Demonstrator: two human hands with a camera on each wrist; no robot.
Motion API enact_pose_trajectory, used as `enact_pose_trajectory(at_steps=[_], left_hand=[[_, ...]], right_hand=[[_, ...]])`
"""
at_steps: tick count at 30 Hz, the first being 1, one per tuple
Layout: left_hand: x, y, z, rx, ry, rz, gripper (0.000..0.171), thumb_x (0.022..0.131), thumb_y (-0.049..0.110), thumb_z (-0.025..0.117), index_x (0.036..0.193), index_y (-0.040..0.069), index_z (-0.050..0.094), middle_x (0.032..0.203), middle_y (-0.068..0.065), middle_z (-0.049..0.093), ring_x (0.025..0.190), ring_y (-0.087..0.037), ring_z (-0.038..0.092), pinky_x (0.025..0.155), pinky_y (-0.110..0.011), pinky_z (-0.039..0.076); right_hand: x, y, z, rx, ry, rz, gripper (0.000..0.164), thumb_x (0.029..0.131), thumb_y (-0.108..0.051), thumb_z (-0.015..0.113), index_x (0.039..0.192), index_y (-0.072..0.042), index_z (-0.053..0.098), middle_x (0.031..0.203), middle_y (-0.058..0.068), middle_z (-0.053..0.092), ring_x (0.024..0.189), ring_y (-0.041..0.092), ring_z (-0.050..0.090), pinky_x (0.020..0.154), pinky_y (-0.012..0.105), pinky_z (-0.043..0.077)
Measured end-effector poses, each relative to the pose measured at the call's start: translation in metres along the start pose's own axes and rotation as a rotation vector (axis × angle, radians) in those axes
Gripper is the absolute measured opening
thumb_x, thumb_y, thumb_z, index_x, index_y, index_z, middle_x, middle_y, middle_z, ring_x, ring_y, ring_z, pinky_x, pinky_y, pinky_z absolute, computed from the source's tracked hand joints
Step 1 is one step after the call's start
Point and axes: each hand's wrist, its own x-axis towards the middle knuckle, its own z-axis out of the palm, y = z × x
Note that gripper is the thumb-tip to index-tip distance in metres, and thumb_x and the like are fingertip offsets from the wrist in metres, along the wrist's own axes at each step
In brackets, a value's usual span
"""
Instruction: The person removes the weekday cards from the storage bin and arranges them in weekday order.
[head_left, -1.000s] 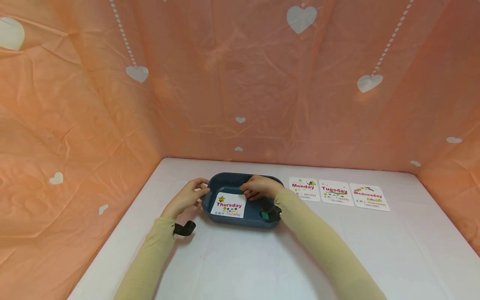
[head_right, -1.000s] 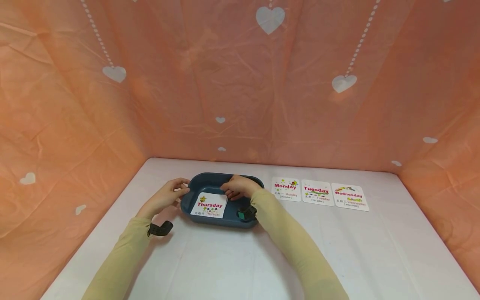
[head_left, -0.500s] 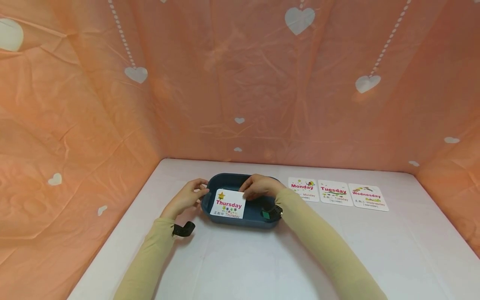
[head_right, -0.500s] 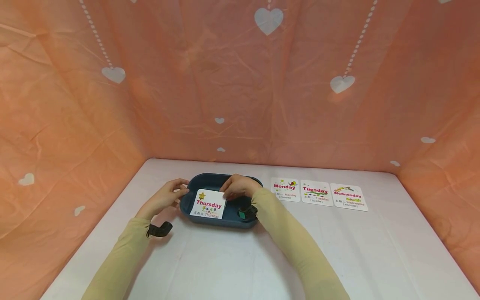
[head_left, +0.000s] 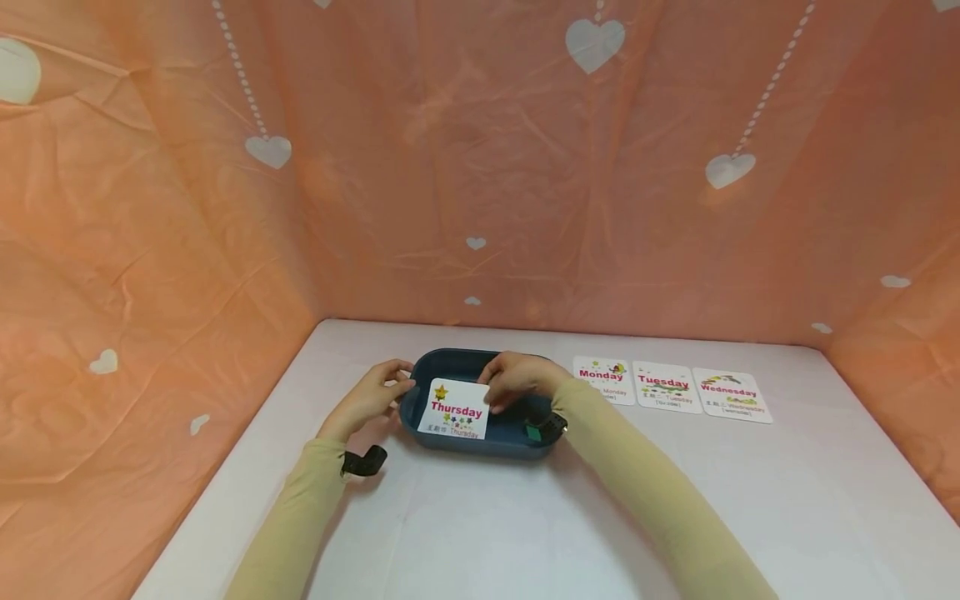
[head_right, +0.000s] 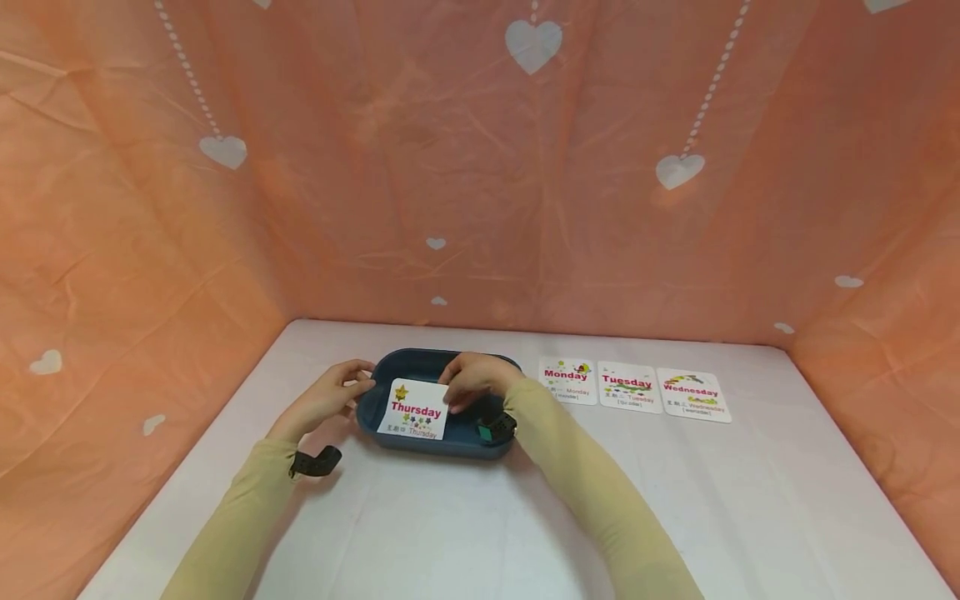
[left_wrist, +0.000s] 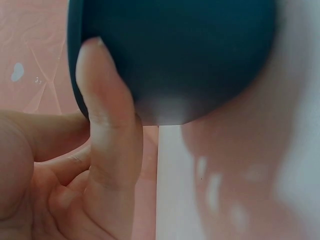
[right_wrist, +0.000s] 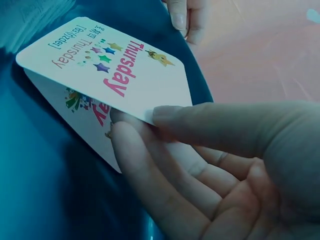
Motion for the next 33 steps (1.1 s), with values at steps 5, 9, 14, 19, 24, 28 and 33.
enact_pose_trajectory(at_steps=[5,9,14,19,24,28,33], left_hand=[[-0.001,-0.001,0.000,0.002,-0.007,0.013,0.033,0.097,0.008,0.054,0.128,-0.003,0.048,0.101,-0.023,0.052,0.067,-0.023,0.056,0.052,-0.034,0.050],[-0.001,0.000,-0.001,0.012,-0.007,0.015,0.033,0.097,0.008,0.055,0.127,-0.003,0.048,0.101,-0.022,0.052,0.066,-0.022,0.056,0.054,-0.035,0.051],[-0.001,0.000,-0.001,0.012,-0.006,0.009,0.033,0.097,0.009,0.055,0.128,-0.003,0.048,0.102,-0.022,0.052,0.064,-0.020,0.055,0.054,-0.034,0.051],[-0.001,0.001,0.001,0.017,-0.002,0.003,0.033,0.097,0.009,0.055,0.128,-0.002,0.048,0.102,-0.023,0.051,0.065,-0.019,0.055,0.054,-0.035,0.051],[-0.002,0.001,0.002,0.006,-0.004,0.009,0.033,0.097,0.009,0.055,0.128,-0.002,0.048,0.101,-0.022,0.051,0.064,-0.019,0.054,0.053,-0.035,0.050],[-0.002,0.001,0.001,0.005,-0.003,0.014,0.034,0.097,0.009,0.055,0.128,-0.003,0.048,0.101,-0.021,0.050,0.064,-0.020,0.055,0.052,-0.034,0.050],[-0.001,0.000,0.001,0.003,-0.001,0.015,0.035,0.097,0.009,0.055,0.129,-0.003,0.047,0.101,-0.019,0.050,0.063,-0.019,0.055,0.051,-0.033,0.049]], right_hand=[[-0.005,0.000,-0.004,-0.009,0.031,-0.032,0.025,0.080,0.013,0.064,0.105,0.010,0.061,0.088,0.016,0.065,0.067,0.020,0.064,0.068,0.034,0.056],[-0.008,0.002,-0.010,-0.018,0.051,-0.055,0.025,0.080,0.014,0.063,0.105,0.011,0.060,0.086,0.015,0.065,0.068,0.019,0.064,0.068,0.033,0.056],[-0.014,0.004,-0.019,-0.014,0.076,-0.074,0.026,0.082,0.013,0.062,0.107,0.011,0.060,0.087,0.015,0.066,0.071,0.019,0.064,0.069,0.034,0.056],[-0.020,0.006,-0.027,0.023,0.085,-0.100,0.026,0.082,0.013,0.061,0.109,0.012,0.058,0.088,0.014,0.065,0.072,0.020,0.064,0.070,0.036,0.056],[-0.029,0.006,-0.035,0.033,0.101,-0.127,0.032,0.084,0.011,0.060,0.115,0.014,0.053,0.088,0.013,0.064,0.071,0.019,0.065,0.074,0.040,0.055],[-0.039,0.004,-0.042,0.026,0.128,-0.148,0.034,0.087,0.008,0.060,0.119,0.013,0.051,0.090,0.013,0.065,0.072,0.019,0.065,0.079,0.045,0.053],[-0.050,0.003,-0.051,0.037,0.161,-0.186,0.032,0.089,0.007,0.058,0.120,0.013,0.051,0.094,0.015,0.064,0.078,0.021,0.064,0.082,0.048,0.052]])
